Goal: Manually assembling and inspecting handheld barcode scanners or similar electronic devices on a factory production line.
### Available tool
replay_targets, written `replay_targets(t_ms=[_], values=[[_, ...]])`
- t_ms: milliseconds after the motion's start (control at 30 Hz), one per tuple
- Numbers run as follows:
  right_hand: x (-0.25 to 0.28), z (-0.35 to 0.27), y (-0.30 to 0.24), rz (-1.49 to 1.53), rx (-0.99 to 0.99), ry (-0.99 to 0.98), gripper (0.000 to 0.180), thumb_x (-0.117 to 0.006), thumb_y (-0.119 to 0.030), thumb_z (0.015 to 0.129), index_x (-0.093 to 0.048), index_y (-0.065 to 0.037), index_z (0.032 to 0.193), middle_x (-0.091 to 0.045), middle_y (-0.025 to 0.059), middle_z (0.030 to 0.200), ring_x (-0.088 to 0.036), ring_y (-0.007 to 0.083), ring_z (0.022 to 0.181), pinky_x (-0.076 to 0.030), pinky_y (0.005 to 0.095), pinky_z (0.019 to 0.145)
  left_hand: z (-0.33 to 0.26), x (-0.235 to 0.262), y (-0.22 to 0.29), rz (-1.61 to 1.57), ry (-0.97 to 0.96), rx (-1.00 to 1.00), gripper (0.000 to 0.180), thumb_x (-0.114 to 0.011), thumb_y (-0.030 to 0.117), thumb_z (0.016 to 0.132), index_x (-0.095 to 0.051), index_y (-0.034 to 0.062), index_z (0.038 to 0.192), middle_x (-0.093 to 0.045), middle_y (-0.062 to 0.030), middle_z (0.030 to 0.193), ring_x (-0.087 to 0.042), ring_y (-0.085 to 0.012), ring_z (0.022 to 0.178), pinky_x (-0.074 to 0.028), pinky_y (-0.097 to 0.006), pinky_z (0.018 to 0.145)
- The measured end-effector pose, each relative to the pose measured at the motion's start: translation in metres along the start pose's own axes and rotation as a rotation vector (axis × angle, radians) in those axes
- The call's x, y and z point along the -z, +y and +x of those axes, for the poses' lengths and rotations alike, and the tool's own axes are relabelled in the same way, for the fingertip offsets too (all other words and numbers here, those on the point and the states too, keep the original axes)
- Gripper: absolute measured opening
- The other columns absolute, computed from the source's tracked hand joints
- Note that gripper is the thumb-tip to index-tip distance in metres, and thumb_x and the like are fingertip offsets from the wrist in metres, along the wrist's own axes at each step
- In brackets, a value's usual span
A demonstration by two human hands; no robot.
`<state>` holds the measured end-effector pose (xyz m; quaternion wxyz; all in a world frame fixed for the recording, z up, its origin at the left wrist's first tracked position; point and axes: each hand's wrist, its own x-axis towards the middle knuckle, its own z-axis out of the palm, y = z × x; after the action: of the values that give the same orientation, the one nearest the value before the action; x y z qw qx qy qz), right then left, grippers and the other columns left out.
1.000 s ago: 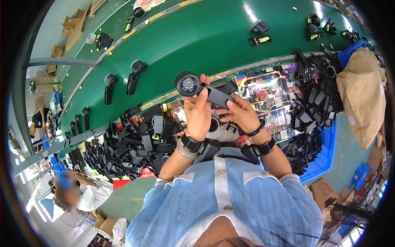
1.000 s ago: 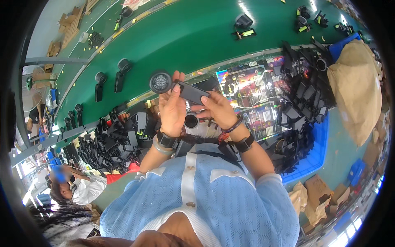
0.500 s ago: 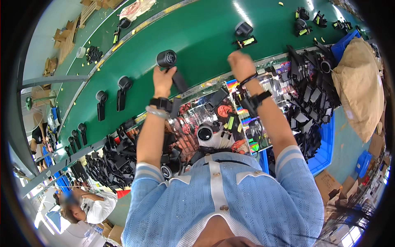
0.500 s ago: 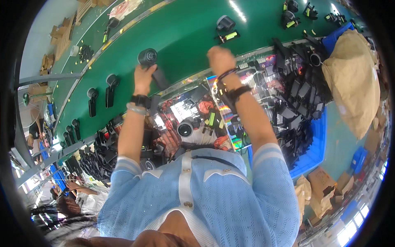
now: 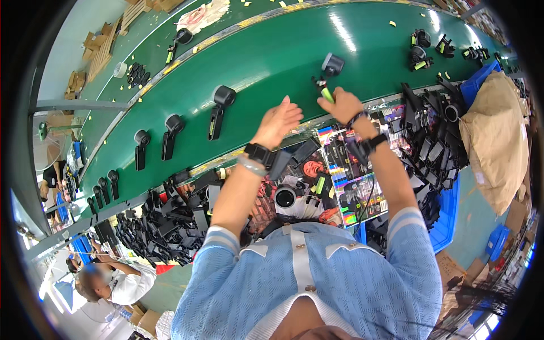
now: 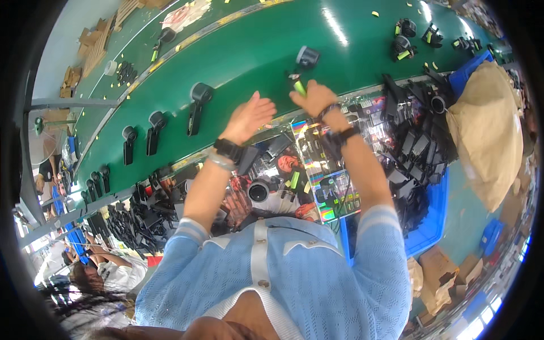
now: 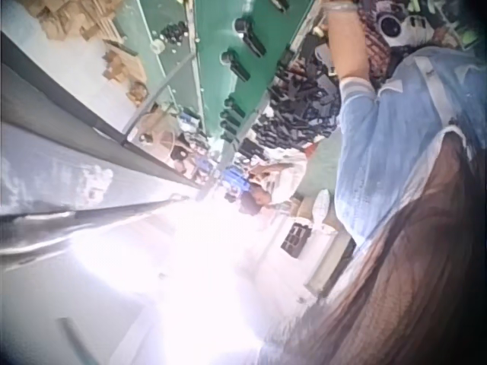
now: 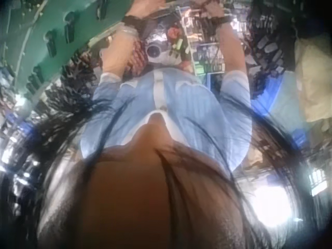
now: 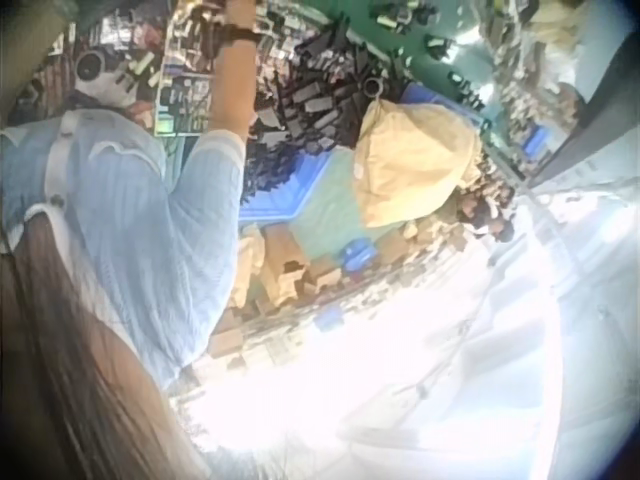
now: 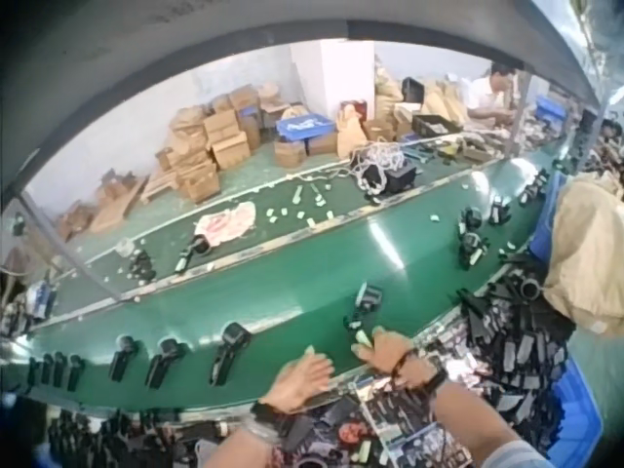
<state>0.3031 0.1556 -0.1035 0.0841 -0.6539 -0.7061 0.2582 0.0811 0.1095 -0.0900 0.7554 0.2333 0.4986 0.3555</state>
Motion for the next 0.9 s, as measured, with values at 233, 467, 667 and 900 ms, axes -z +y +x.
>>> replay_targets(t_ms=[233,467,667,900], values=[[-0.019,-0.107,-0.068,0.236,0.017,0.108,0.057,-0.063,-0.044,0.079,-0.047,0.002,0.109,-0.062,0.0246,0.078,-0.062,0.0399,0.072,-0.049,0.0465,0.061,-0.003,-0.037,-0.027,-0.319,-0.181,-0.079,0.041,-0.048,0.038,0.094,-0.049,0.0005,0.111,-0.06,-0.0111,0.101,-0.058,-0.0254,0.098,-0.047,-0.038,0.086],[-0.024,-0.149,0.004,1.644,-0.172,-0.364,0.068,-0.05,-0.053,0.088,-0.039,-0.003,0.133,-0.054,0.018,0.116,-0.06,0.03,0.1,-0.051,0.0438,0.079,-0.105,-0.052,-0.008,-0.252,-0.222,-0.092,0.022,-0.052,0.019,0.094,-0.052,0.0009,0.107,-0.06,-0.0052,0.089,-0.063,-0.0165,0.078,-0.055,-0.032,0.071],[-0.007,-0.162,-0.036,2.031,0.343,-0.819,0.069,-0.062,-0.047,0.082,-0.036,-0.008,0.132,-0.053,0.0096,0.101,-0.057,0.0271,0.091,-0.048,0.0428,0.072,-0.158,-0.061,-0.001,-0.067,-0.351,-0.139,0.032,-0.052,0.017,0.093,-0.046,-0.0036,0.117,-0.061,-0.0133,0.102,-0.064,-0.0193,0.077,-0.055,-0.031,0.068],[0.044,-0.16,-0.069,1.489,0.071,-0.146,0.051,-0.072,-0.003,0.073,-0.042,0.002,0.113,-0.057,0.0095,0.096,-0.057,0.0105,0.07,-0.046,0.0186,0.046,-0.168,-0.046,-0.003,0.17,-0.086,-0.225,0.027,-0.052,0.011,0.092,-0.047,-0.0025,0.115,-0.062,-0.0158,0.103,-0.065,-0.0171,0.079,-0.055,-0.026,0.067]])
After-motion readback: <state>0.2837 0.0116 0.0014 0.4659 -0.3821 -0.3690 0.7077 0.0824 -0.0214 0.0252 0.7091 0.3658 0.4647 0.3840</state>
